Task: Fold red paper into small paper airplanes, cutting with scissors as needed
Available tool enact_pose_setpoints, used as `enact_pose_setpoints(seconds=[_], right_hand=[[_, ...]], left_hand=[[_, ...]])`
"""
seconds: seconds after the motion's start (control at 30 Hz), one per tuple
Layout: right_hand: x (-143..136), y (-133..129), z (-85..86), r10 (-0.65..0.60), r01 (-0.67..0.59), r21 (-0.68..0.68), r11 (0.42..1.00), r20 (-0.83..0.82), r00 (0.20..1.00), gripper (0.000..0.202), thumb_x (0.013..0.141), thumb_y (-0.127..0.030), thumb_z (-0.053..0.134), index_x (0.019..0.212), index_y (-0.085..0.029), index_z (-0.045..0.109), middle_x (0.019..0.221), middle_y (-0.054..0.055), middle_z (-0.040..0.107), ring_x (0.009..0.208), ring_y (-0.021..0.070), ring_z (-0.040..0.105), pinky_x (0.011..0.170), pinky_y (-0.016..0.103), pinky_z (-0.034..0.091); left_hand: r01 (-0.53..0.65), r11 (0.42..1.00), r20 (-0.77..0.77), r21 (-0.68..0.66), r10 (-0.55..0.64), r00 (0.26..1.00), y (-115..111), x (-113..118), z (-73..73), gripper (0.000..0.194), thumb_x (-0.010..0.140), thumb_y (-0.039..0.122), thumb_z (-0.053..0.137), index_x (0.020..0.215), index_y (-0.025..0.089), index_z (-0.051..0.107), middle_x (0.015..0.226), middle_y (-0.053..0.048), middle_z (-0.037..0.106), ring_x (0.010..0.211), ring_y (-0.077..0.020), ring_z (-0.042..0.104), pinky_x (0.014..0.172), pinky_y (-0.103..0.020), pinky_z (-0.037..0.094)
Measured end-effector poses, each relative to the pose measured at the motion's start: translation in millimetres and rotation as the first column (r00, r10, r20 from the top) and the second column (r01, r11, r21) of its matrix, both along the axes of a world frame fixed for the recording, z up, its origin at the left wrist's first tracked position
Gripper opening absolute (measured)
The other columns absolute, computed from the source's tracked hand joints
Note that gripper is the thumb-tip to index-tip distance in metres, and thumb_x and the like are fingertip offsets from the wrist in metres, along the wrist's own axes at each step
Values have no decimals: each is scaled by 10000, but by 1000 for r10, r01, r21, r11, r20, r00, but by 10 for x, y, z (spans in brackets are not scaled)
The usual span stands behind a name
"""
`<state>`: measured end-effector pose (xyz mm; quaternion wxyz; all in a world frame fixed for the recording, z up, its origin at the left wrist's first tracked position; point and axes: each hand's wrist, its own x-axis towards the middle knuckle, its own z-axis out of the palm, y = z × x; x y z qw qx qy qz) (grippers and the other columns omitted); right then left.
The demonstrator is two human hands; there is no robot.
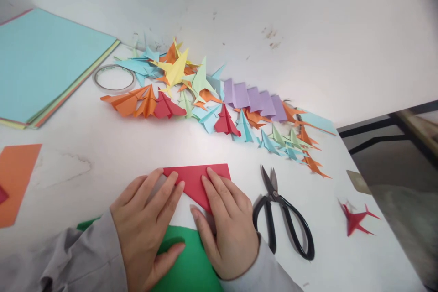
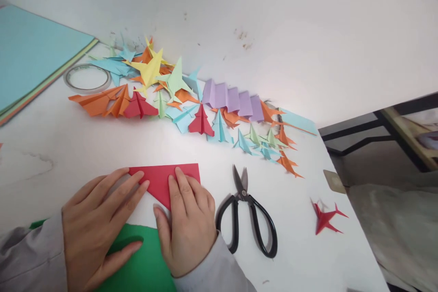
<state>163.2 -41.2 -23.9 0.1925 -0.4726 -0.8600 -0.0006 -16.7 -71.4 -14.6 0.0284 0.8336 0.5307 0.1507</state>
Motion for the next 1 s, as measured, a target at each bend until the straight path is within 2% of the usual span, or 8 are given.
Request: enact_pose_setpoints(seconds=[0.73, 1.0], right_hand=[[1, 7, 13, 24, -24, 9, 1000, 0, 1000, 424, 812, -266, 489, 1187, -70, 503, 1246, 154, 524, 1099, 283, 453, 858, 426, 397], [2, 15, 12, 34, -35, 19, 999, 10, 999, 422, 813, -276, 492, 1179, -66, 507, 1238, 158, 529, 1090, 286, 458, 847, 432, 400]], left_hand=[[0, 1000, -10, -8, 0, 1000, -2, 0, 2, 608, 747, 494, 471, 1231, 128, 499, 1324, -113, 456, 1191, -332, 370, 953, -452, 286], [8, 1000, -17, 27, -8, 1000, -16, 8, -20, 628, 760, 502, 454, 1252, 112, 476, 1337, -126, 441, 1220, -321, 355, 988, -450, 263]])
